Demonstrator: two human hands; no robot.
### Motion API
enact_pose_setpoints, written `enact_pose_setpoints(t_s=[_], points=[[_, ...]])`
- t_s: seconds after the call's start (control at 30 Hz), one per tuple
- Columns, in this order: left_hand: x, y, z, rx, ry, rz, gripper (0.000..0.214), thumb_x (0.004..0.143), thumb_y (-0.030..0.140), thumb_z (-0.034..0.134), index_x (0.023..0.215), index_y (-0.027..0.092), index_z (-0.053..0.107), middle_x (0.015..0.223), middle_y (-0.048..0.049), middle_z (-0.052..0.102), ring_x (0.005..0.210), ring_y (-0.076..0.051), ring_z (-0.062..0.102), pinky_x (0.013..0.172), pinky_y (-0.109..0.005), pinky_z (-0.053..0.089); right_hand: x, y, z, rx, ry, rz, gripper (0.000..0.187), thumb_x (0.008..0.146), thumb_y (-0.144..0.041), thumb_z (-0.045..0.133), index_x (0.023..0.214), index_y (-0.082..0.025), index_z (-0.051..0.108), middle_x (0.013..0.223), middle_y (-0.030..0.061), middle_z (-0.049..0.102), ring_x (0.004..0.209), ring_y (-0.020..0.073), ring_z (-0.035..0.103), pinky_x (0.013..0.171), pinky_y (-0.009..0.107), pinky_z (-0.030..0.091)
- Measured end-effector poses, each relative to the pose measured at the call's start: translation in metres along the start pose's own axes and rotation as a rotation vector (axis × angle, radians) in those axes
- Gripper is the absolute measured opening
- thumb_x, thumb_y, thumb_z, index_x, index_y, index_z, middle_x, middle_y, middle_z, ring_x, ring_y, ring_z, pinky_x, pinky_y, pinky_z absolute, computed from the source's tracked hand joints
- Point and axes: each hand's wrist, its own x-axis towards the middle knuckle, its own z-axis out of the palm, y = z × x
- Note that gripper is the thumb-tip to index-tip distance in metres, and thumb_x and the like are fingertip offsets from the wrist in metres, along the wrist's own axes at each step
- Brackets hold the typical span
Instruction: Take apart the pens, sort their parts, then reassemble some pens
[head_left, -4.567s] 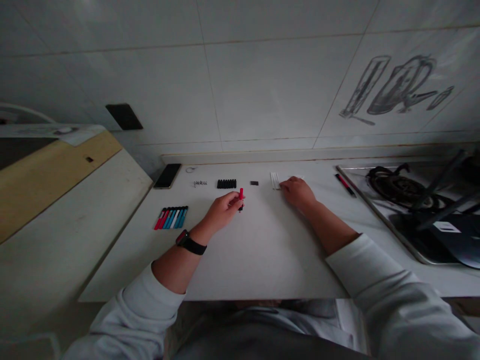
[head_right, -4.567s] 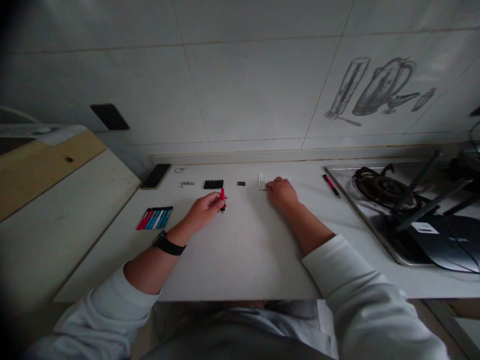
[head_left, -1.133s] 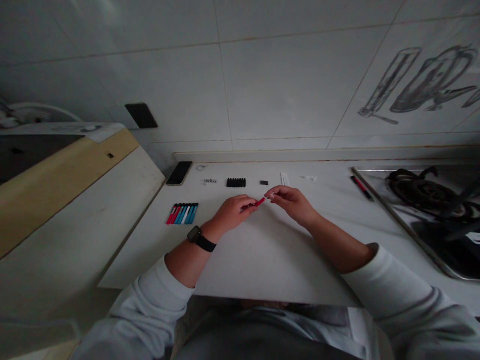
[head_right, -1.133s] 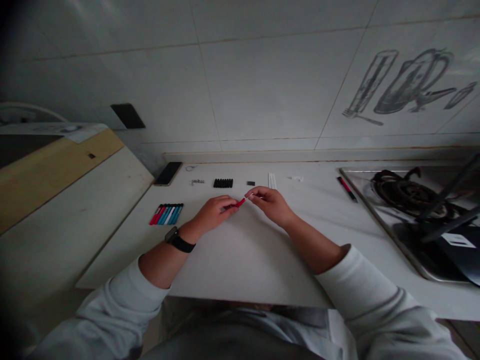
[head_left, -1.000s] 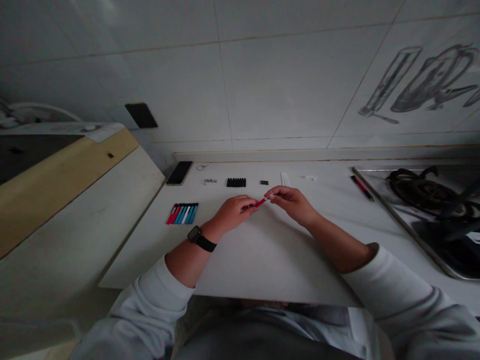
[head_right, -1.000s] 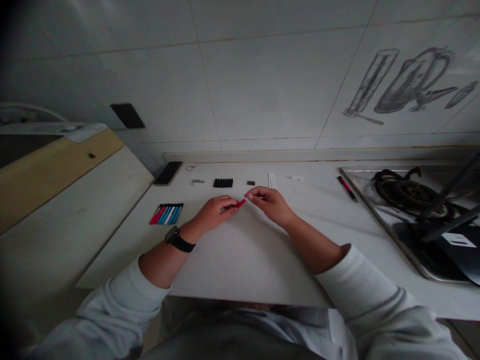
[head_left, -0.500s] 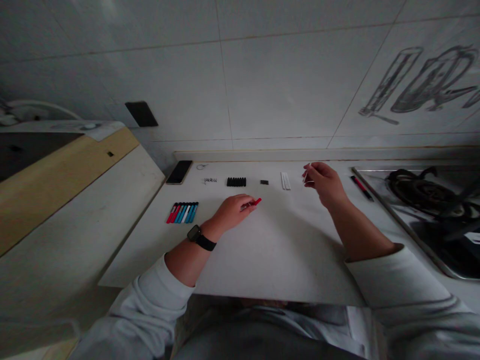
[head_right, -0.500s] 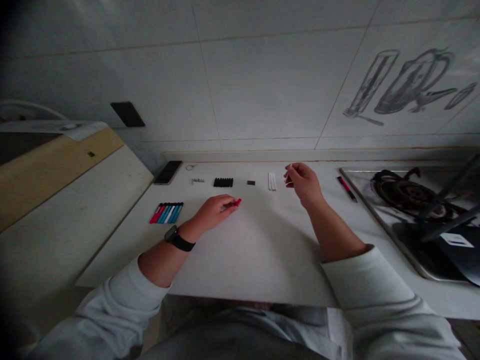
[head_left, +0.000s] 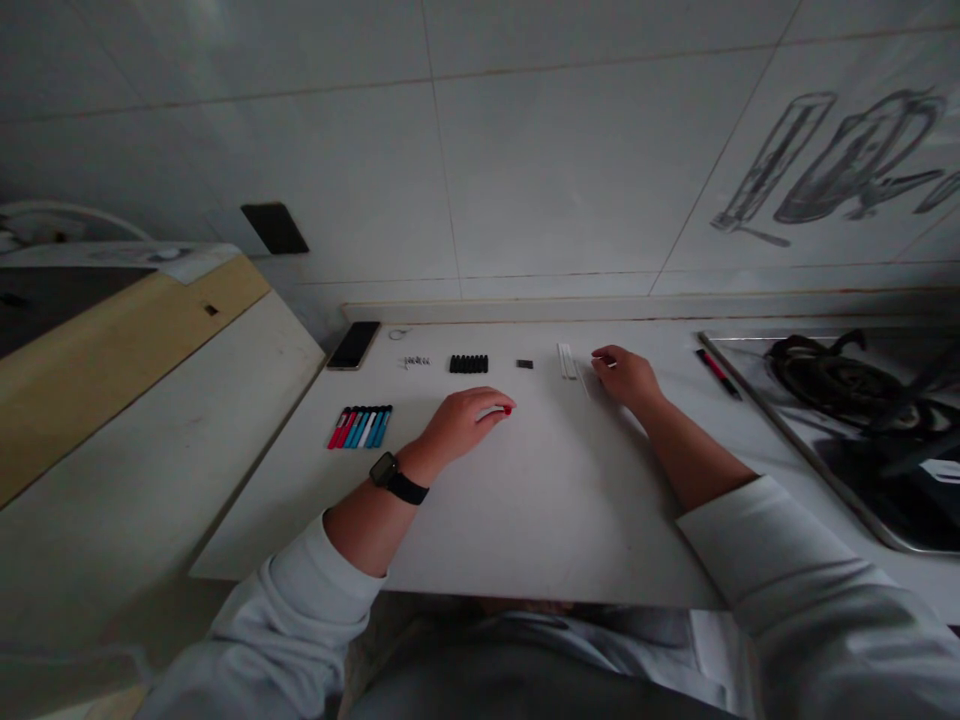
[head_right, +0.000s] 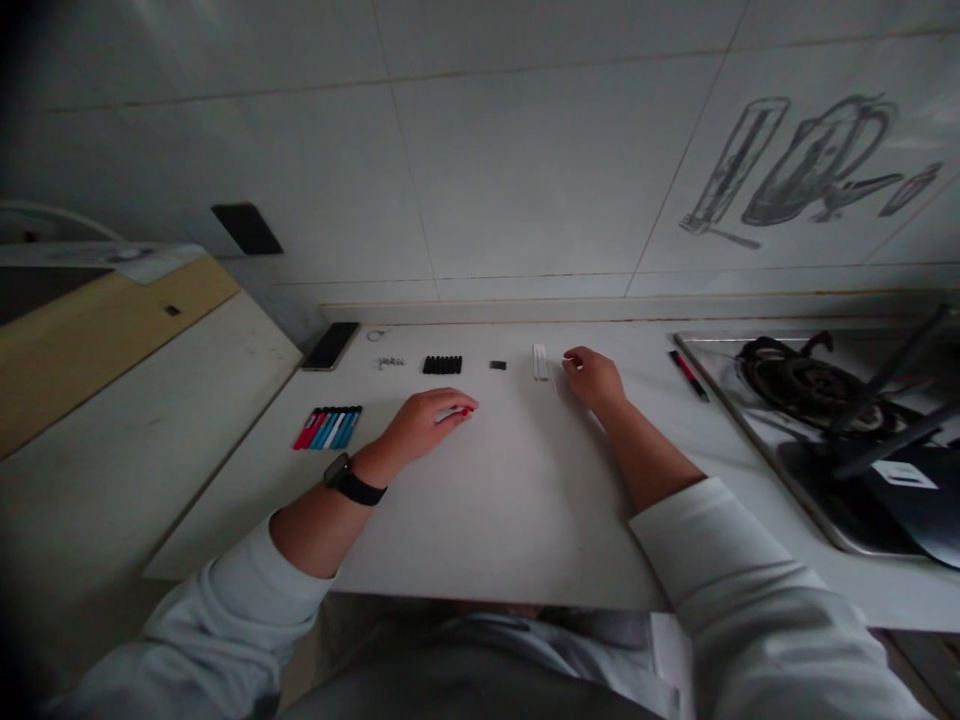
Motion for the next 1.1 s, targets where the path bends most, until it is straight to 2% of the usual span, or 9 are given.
enact_pose_setpoints(t_s=[0.17, 0.47, 1.1], points=[[0.0004, 0.0032, -0.0026, 0.011, -0.004, 0.023, 0.018, 0.096, 0.018, 0.063, 0.110, 0.023, 0.074, 0.112, -0.0054, 0.076, 0.105, -0.018, 0.071, 0.098, -0.037, 0.056, -0.0039, -0.0029, -0.0016, -0.027, -0.030, -0.022, 0.030, 0.092, -0.032, 0.058, 0.116, -0.022, 0.074, 0.106, 0.0084, 0.077, 0.089, 0.0219, 0.069, 0.080, 0.032, 0.049], [0.0004, 0.0033, -0.0014, 0.007, 0.006, 0.019, 0.016, 0.097, 0.022, 0.062, 0.109, 0.023, 0.073, 0.110, -0.0055, 0.076, 0.103, -0.018, 0.071, 0.095, -0.036, 0.056, -0.0055, -0.0060, -0.0028, -0.067, -0.058, -0.040, 0.030, 0.091, -0.031, 0.057, 0.115, -0.022, 0.074, 0.104, 0.0084, 0.078, 0.088, 0.0228, 0.069, 0.080, 0.032, 0.049], [-0.0004, 0.0012, -0.0011, 0.015, -0.001, 0.040, 0.019, 0.095, 0.014, 0.063, 0.108, 0.022, 0.073, 0.110, -0.0043, 0.076, 0.103, -0.018, 0.071, 0.095, -0.035, 0.055, -0.0047, -0.0033, -0.0010, -0.087, -0.060, -0.089, 0.030, 0.091, -0.029, 0.057, 0.115, -0.020, 0.073, 0.105, 0.0083, 0.077, 0.088, 0.0217, 0.069, 0.081, 0.031, 0.049]])
